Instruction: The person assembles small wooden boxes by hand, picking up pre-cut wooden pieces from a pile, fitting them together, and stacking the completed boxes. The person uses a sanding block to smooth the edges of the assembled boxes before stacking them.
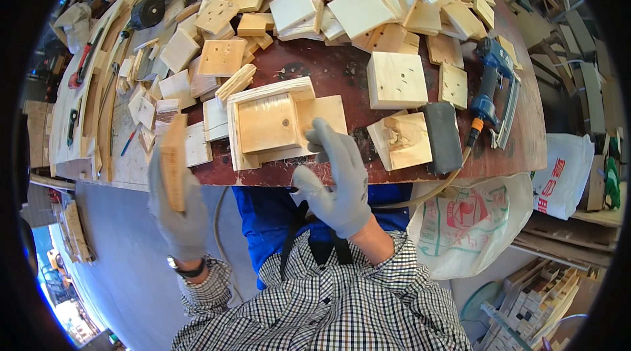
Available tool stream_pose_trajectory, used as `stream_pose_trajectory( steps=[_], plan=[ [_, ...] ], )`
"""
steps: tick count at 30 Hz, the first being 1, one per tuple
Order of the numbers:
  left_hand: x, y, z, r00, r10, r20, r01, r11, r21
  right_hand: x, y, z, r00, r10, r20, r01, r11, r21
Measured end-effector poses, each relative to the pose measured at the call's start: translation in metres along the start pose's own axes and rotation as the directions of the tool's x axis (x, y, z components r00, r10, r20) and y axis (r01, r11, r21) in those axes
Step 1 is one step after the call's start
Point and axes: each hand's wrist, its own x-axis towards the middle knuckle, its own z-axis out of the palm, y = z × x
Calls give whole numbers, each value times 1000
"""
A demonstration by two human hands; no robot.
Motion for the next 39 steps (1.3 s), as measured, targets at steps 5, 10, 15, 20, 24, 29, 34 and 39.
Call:
stream_pose_trajectory(
  steps=[5,10,15,20,24,29,34,39],
  plan=[
    [12,30,36,938,302,172,-343,888,308,9,-5,2,994,-86,72,93,991,-98],
    [14,48,75,948,207,242,-287,884,370,24,4,20,982,-179,64,189,959,-209],
    [5,42,82,955,145,257,-235,900,367,27,24,24,989,-98,107,139,856,-498],
    [-5,13,76,960,197,197,-227,963,144,25,28,27,987,-131,90,157,892,-424],
    [-4,1,77,955,174,242,-187,982,34,25,26,33,976,-191,100,215,824,-524],
    [-1,4,79,950,160,267,-173,984,28,24,33,33,985,-141,100,171,885,-433],
    [-1,-2,83,953,198,230,-209,978,25,25,34,36,991,-119,61,132,941,-311],
    [3,-12,91,921,348,175,-357,934,25,23,34,32,989,-63,132,99,952,-290]
  ],
)
